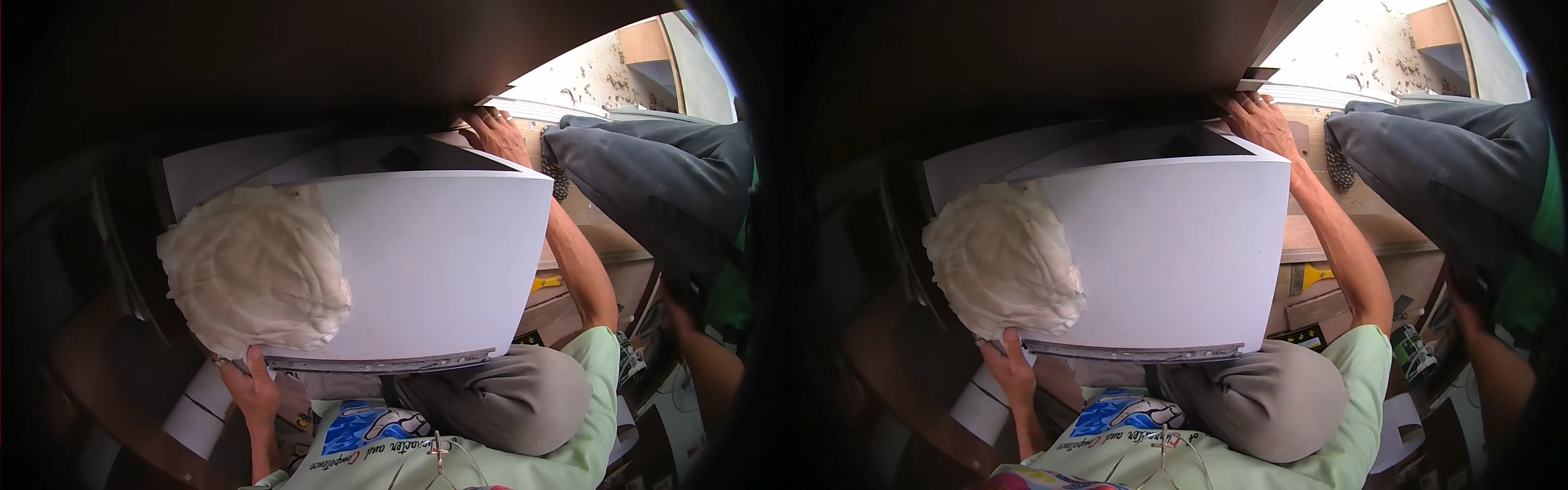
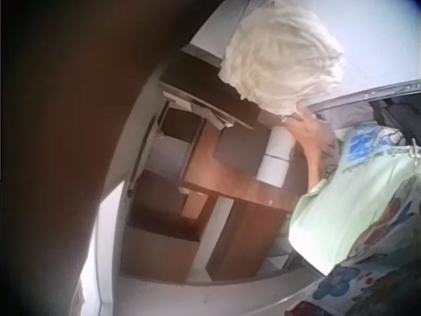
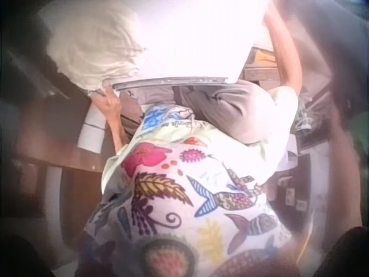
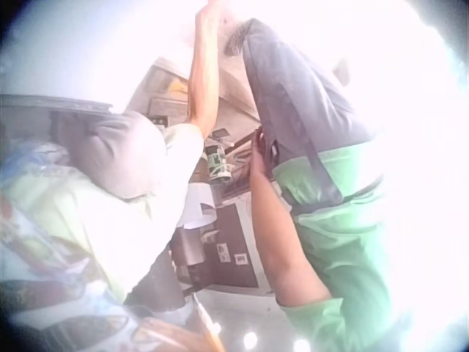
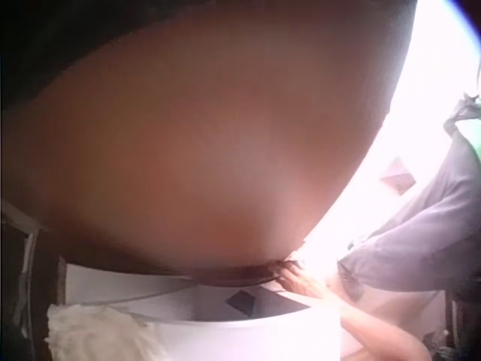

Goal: The person applies tape to the corners of a cabinet shelf by hand and then kneels on the floor to align and assemble wooden furniture panels and a drawer front.

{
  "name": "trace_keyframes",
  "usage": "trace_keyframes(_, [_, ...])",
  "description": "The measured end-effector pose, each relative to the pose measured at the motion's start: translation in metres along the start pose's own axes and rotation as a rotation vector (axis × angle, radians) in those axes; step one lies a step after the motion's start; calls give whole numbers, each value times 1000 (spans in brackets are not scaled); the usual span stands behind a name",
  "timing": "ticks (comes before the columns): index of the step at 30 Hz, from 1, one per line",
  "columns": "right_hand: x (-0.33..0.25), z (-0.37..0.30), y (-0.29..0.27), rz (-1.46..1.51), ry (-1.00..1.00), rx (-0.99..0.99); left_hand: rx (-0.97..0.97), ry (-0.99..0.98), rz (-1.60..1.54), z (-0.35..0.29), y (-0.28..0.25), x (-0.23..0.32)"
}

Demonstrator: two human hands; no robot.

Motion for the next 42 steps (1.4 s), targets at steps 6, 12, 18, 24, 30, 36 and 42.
trace_keyframes(6, [7, 19, 1, 40, -64, -154, 64, 60, -14, -1, 4, -3])
trace_keyframes(12, [18, 22, 16, -44, -48, -233, 69, 66, -8, 1, 4, -2])
trace_keyframes(18, [40, 5, 9, -63, -3, -94, -11, -40, -6, -2, 2, -7])
trace_keyframes(24, [54, -43, -60, -52, 100, 54, 56, -9, -47, -2, 2, -5])
trace_keyframes(30, [71, -124, -87, -162, 275, 148, 35, -9, -11, 4, 2, -3])
trace_keyframes(36, [81, -180, -80, -113, 416, 251, 99, 74, -44, 1, 5, -6])
trace_keyframes(42, [86, -212, -98, -110, 423, 352, 58, 71, 6, 10, 6, 9])
Point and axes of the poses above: each hand's wrist, its own z-axis towards the middle knuckle, its own y-axis out of the palm, x = y × z, the point moved 2 cm from there along z, towards the middle knuckle, and after that the axes turned 1 degree about y, right-handed, at the moved point
